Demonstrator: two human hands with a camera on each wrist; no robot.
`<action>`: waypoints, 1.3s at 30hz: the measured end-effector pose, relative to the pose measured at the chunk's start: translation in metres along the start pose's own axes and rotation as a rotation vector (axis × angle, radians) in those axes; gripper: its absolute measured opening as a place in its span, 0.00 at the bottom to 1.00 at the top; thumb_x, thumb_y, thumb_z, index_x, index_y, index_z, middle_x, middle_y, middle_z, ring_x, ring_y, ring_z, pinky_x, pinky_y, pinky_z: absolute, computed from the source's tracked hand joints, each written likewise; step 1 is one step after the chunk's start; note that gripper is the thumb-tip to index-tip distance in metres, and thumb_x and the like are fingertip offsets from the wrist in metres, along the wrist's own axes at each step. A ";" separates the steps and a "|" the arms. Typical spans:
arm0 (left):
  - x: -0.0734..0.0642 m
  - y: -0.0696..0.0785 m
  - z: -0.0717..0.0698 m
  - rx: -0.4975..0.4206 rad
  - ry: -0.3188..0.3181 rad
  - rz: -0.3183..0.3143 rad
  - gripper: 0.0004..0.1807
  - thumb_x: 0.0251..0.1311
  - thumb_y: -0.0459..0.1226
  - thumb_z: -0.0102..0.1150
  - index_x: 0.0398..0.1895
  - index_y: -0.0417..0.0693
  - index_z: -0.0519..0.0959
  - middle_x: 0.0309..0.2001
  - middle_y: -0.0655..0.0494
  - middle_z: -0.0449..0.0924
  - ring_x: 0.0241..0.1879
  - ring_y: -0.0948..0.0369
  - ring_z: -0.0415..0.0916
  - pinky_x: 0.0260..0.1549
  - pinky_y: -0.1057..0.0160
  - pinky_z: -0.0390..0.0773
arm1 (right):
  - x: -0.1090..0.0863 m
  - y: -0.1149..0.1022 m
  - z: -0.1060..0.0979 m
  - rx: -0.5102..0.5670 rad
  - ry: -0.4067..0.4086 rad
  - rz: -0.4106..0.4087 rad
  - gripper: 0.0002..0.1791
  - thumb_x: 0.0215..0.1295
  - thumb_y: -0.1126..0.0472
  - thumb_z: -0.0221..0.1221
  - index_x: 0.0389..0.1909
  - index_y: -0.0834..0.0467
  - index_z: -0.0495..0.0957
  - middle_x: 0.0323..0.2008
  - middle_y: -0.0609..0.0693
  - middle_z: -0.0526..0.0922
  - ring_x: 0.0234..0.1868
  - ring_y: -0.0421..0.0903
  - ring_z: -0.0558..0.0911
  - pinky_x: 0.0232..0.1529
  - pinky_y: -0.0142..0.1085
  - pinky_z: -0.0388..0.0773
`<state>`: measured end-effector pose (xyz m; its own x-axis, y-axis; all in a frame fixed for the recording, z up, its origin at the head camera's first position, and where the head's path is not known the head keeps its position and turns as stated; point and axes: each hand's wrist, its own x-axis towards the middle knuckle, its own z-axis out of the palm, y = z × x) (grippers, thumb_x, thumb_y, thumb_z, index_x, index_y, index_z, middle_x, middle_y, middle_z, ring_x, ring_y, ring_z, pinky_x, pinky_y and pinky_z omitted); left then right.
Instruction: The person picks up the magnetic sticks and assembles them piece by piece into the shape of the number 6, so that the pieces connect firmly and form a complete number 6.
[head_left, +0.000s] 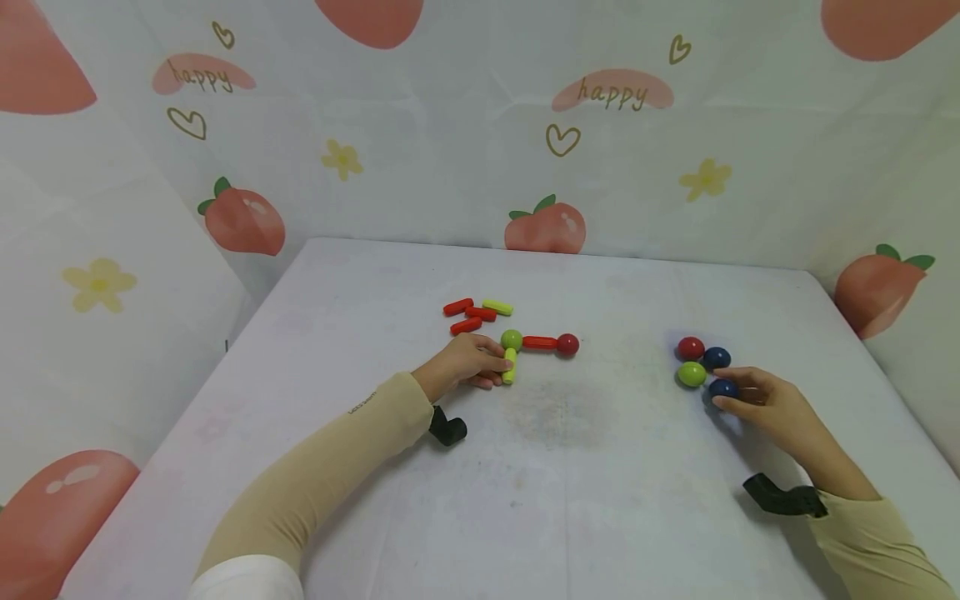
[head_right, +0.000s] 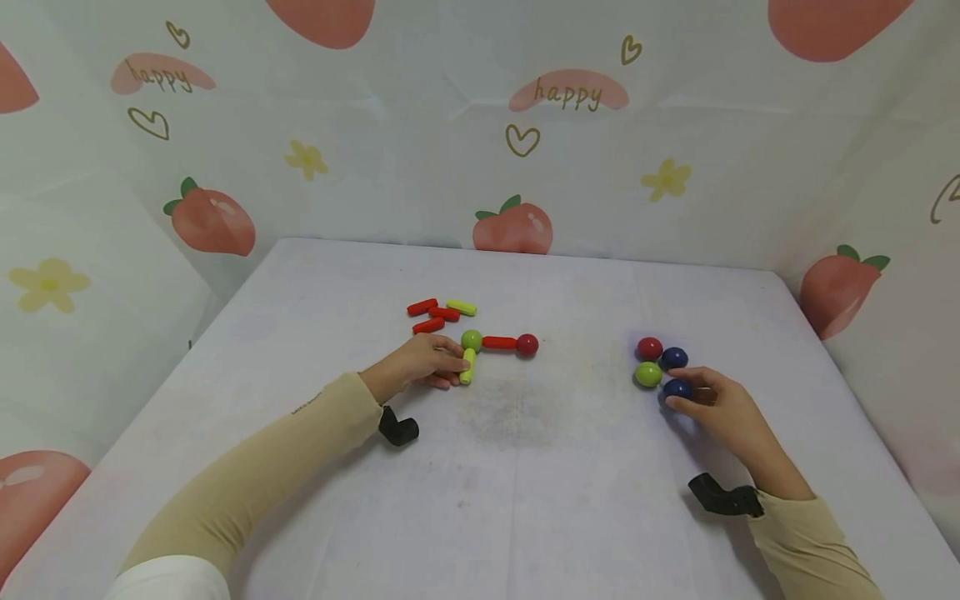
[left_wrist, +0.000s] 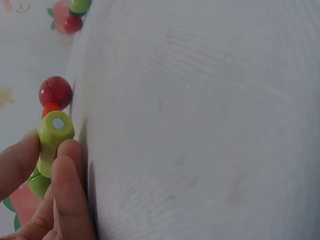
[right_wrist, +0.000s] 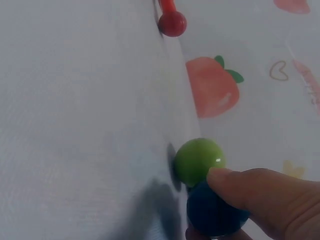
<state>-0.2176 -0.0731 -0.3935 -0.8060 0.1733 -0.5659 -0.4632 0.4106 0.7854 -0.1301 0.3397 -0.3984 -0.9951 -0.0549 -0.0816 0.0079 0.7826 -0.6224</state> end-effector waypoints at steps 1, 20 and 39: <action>0.000 0.000 0.000 0.002 0.001 0.001 0.19 0.57 0.38 0.68 0.52 0.44 0.77 0.32 0.52 0.83 0.23 0.63 0.79 0.23 0.72 0.78 | 0.000 -0.001 -0.001 0.007 0.002 0.002 0.30 0.66 0.50 0.60 0.61 0.66 0.70 0.59 0.72 0.70 0.54 0.70 0.74 0.43 0.48 0.78; -0.001 -0.001 0.000 -0.009 -0.001 0.004 0.20 0.57 0.38 0.67 0.52 0.43 0.77 0.32 0.52 0.83 0.23 0.64 0.79 0.23 0.72 0.78 | -0.007 -0.048 -0.002 0.082 0.079 -0.088 0.25 0.65 0.51 0.62 0.57 0.62 0.73 0.51 0.59 0.76 0.37 0.15 0.69 0.37 0.25 0.75; -0.002 0.000 -0.001 -0.012 -0.015 0.009 0.20 0.57 0.38 0.68 0.52 0.43 0.77 0.31 0.52 0.83 0.23 0.64 0.78 0.23 0.72 0.78 | -0.001 -0.103 0.035 0.196 -0.023 -0.146 0.27 0.65 0.48 0.61 0.60 0.57 0.73 0.52 0.58 0.78 0.52 0.58 0.80 0.48 0.46 0.80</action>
<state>-0.2165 -0.0739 -0.3924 -0.8047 0.1901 -0.5624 -0.4605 0.3982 0.7934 -0.1263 0.2371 -0.3615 -0.9847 -0.1741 0.0041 -0.1147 0.6306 -0.7676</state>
